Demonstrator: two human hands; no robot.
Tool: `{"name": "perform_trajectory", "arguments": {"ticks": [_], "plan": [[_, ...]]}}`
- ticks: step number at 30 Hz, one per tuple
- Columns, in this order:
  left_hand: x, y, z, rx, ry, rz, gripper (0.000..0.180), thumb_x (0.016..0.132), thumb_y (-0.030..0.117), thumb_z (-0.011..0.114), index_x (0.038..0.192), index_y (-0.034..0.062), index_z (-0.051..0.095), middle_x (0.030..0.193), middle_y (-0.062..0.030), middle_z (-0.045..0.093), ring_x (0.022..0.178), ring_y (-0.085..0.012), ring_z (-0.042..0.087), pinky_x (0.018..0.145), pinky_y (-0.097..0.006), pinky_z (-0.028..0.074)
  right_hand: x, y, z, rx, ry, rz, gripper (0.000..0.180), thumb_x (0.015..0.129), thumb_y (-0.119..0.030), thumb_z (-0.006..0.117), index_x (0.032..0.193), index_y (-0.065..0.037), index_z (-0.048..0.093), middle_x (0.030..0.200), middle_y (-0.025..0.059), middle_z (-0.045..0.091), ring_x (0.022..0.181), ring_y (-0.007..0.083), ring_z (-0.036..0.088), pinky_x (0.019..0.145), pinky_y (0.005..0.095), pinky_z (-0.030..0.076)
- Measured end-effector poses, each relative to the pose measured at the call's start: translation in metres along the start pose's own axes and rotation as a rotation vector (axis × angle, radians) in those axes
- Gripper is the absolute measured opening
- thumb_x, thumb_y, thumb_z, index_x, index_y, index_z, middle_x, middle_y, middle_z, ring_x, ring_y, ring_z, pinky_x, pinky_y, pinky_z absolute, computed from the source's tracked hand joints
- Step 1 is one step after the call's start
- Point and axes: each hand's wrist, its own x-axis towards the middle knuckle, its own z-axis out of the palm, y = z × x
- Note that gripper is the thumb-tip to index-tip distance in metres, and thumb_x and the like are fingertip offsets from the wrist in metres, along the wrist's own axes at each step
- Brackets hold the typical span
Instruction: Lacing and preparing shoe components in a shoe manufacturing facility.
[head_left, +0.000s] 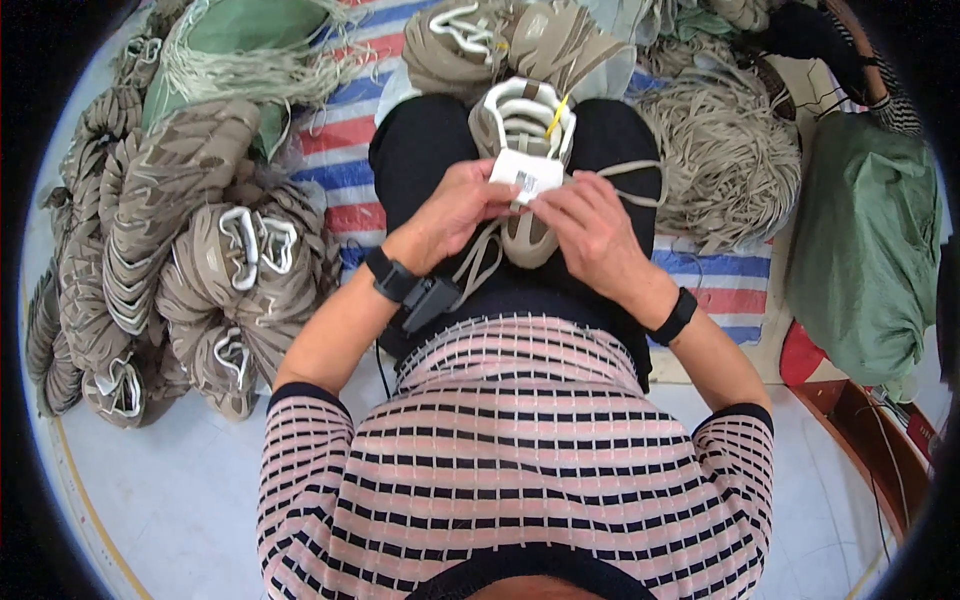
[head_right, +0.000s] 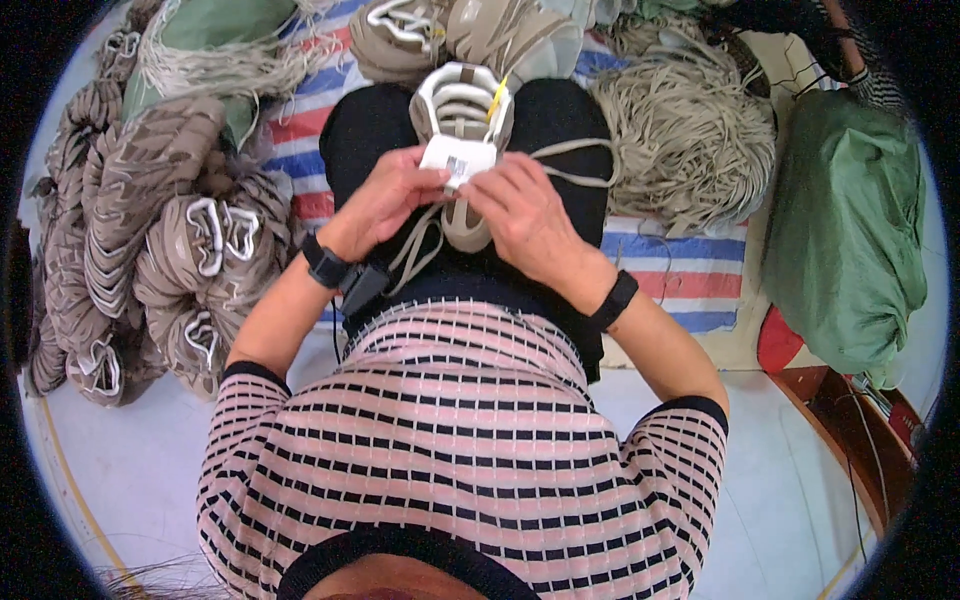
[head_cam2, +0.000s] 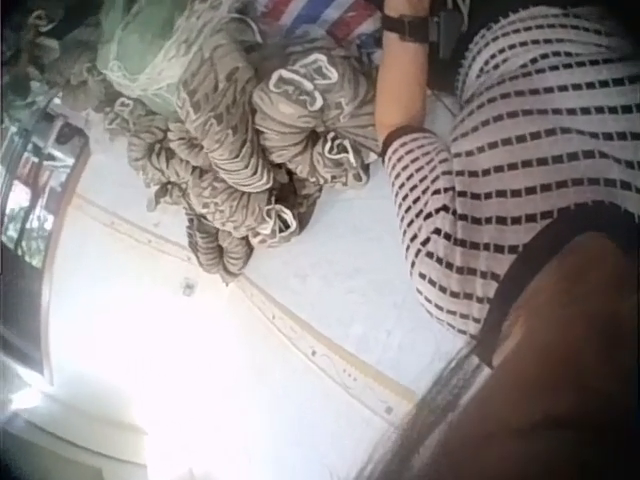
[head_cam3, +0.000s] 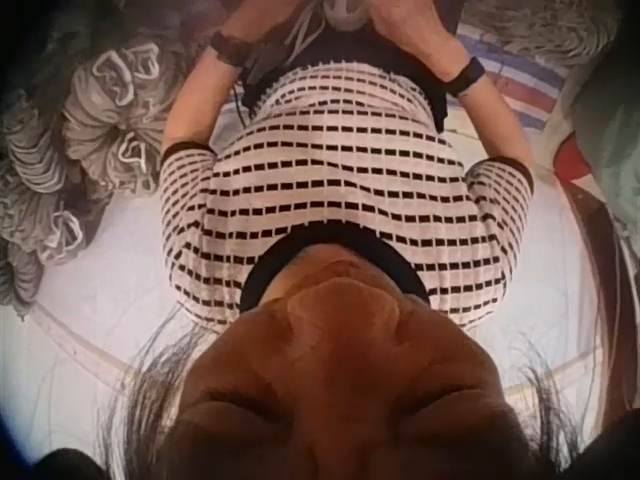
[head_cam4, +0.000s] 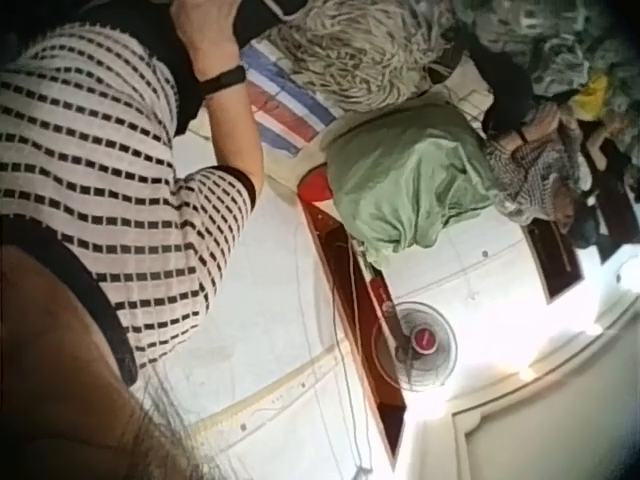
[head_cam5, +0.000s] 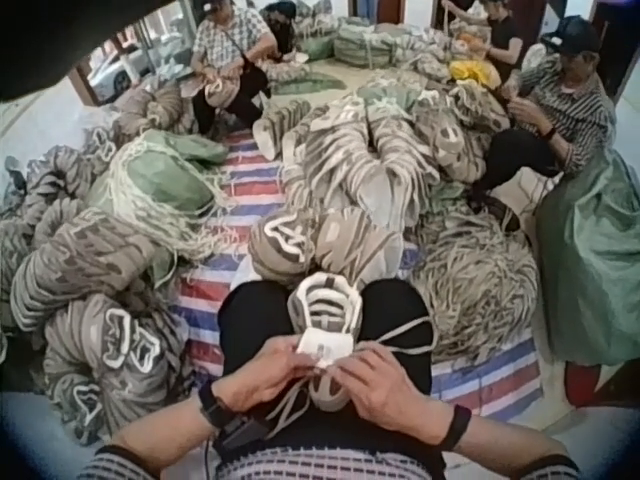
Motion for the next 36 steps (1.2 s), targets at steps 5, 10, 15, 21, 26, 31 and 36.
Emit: {"name": "perform_trajectory", "arguments": {"ticks": [5, 10, 15, 21, 26, 31, 36], "plan": [[-0.003, 0.007, 0.001, 0.008, -0.048, 0.024, 0.034, 0.085, 0.003, 0.058, 0.118, -0.0040, 0.050, 0.110, -0.0116, 0.062, 0.097, -0.0180, 0.062, 0.085, -0.029, 0.052, -0.004, 0.003, -0.001, -0.004, 0.026, 0.039, 0.034, 0.071, 0.002, 0.059, 0.105, 0.000, 0.058, 0.101, 0.0123, 0.054, 0.094, 0.0311, 0.053, 0.091, 0.0426, 0.041], [-0.006, 0.006, 0.000, -0.036, -0.064, 0.033, 0.033, 0.084, 0.001, 0.058, 0.116, -0.0024, 0.054, 0.108, -0.0098, 0.062, 0.097, -0.0167, 0.062, 0.085, -0.027, 0.051, -0.008, 0.005, 0.000, -0.029, -0.043, 0.079, 0.040, 0.072, 0.002, 0.059, 0.112, -0.001, 0.056, 0.107, 0.0126, 0.052, 0.096, 0.0298, 0.054, 0.092, 0.0443, 0.040], [-0.006, 0.005, -0.005, -0.044, -0.168, 0.047, 0.042, 0.084, 0.004, 0.060, 0.124, -0.0032, 0.047, 0.115, -0.0112, 0.059, 0.101, -0.0173, 0.061, 0.091, -0.028, 0.048, -0.007, 0.003, -0.005, -0.111, -0.132, 0.075, 0.048, 0.073, 0.001, 0.059, 0.121, -0.004, 0.052, 0.108, 0.0111, 0.050, 0.095, 0.0265, 0.054, 0.095, 0.0447, 0.036], [-0.004, 0.001, -0.007, -0.069, -0.144, 0.039, 0.038, 0.083, 0.000, 0.057, 0.120, -0.0039, 0.050, 0.113, -0.0112, 0.060, 0.099, -0.0168, 0.061, 0.089, -0.027, 0.050, -0.007, 0.003, -0.003, -0.113, -0.151, 0.106, 0.054, 0.071, 0.003, 0.060, 0.123, -0.006, 0.050, 0.108, 0.0100, 0.049, 0.096, 0.0250, 0.053, 0.097, 0.0452, 0.035], [-0.003, 0.002, -0.011, -0.065, -0.178, 0.033, 0.041, 0.085, 0.004, 0.056, 0.124, -0.0034, 0.047, 0.118, -0.0117, 0.058, 0.105, -0.0184, 0.059, 0.094, -0.029, 0.047, -0.005, 0.005, -0.008, -0.097, -0.187, 0.081, 0.055, 0.069, 0.005, 0.060, 0.122, -0.008, 0.052, 0.109, 0.0100, 0.050, 0.096, 0.0252, 0.053, 0.097, 0.0448, 0.035], [-0.002, 0.001, -0.007, -0.103, -0.137, 0.038, 0.035, 0.084, 0.000, 0.054, 0.119, -0.0057, 0.050, 0.110, -0.0122, 0.060, 0.097, -0.0177, 0.062, 0.089, -0.027, 0.050, -0.006, 0.008, -0.009, -0.091, -0.187, 0.069, 0.055, 0.067, 0.006, 0.060, 0.120, -0.008, 0.053, 0.110, 0.0103, 0.050, 0.097, 0.0256, 0.053, 0.097, 0.0440, 0.036], [0.000, -0.002, -0.009, -0.092, -0.131, 0.034, 0.034, 0.086, 0.003, 0.052, 0.119, -0.0050, 0.050, 0.110, -0.0115, 0.060, 0.098, -0.0176, 0.061, 0.090, -0.028, 0.049, -0.007, 0.007, -0.007, -0.100, -0.191, 0.061, 0.055, 0.068, 0.005, 0.059, 0.121, -0.009, 0.053, 0.110, 0.0104, 0.050, 0.095, 0.0255, 0.054, 0.095, 0.0430, 0.037]]}}
